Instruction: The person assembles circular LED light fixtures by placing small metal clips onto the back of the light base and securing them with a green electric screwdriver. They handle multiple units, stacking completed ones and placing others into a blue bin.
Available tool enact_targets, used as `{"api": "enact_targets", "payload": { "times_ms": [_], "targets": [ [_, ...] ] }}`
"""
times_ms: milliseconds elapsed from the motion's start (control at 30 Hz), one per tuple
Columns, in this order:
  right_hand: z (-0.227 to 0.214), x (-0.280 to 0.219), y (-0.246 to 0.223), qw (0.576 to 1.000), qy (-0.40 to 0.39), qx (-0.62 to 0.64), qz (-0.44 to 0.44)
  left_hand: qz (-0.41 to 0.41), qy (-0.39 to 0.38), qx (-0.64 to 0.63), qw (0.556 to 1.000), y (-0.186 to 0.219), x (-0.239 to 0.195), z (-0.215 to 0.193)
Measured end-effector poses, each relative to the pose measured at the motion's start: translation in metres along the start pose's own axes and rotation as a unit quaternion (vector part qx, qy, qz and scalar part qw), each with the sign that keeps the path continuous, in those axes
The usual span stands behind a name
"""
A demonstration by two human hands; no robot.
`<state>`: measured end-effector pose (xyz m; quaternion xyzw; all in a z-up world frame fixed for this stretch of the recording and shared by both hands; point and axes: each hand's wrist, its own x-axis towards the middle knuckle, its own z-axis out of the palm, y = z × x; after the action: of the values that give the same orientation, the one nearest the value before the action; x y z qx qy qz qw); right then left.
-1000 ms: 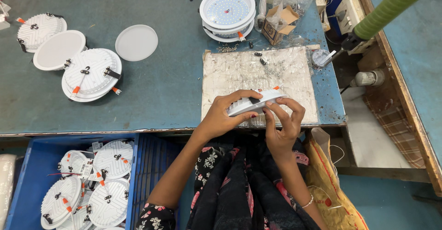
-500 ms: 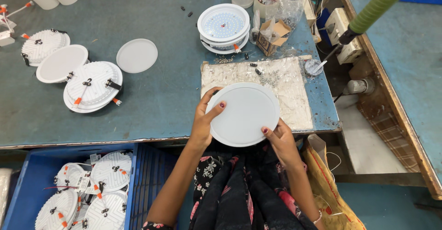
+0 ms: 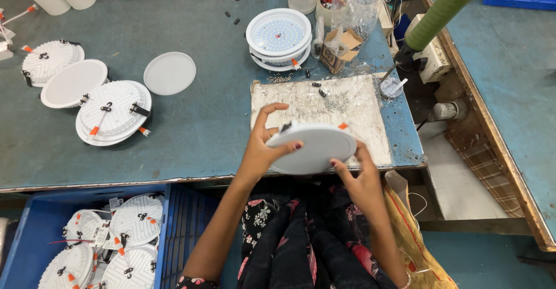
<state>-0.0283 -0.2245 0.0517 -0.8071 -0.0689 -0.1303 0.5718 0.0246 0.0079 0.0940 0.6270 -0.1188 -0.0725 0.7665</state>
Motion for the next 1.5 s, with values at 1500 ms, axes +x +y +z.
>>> {"api": "enact_targets", "payload": {
  "times_ms": [1500],
  "targets": [
    [0.005, 0.047, -0.043, 0.977, -0.176, 0.115, 0.036, 0.227, -0.120, 0.407, 0.877, -0.034, -0.019, 0.012]
  ]
}}
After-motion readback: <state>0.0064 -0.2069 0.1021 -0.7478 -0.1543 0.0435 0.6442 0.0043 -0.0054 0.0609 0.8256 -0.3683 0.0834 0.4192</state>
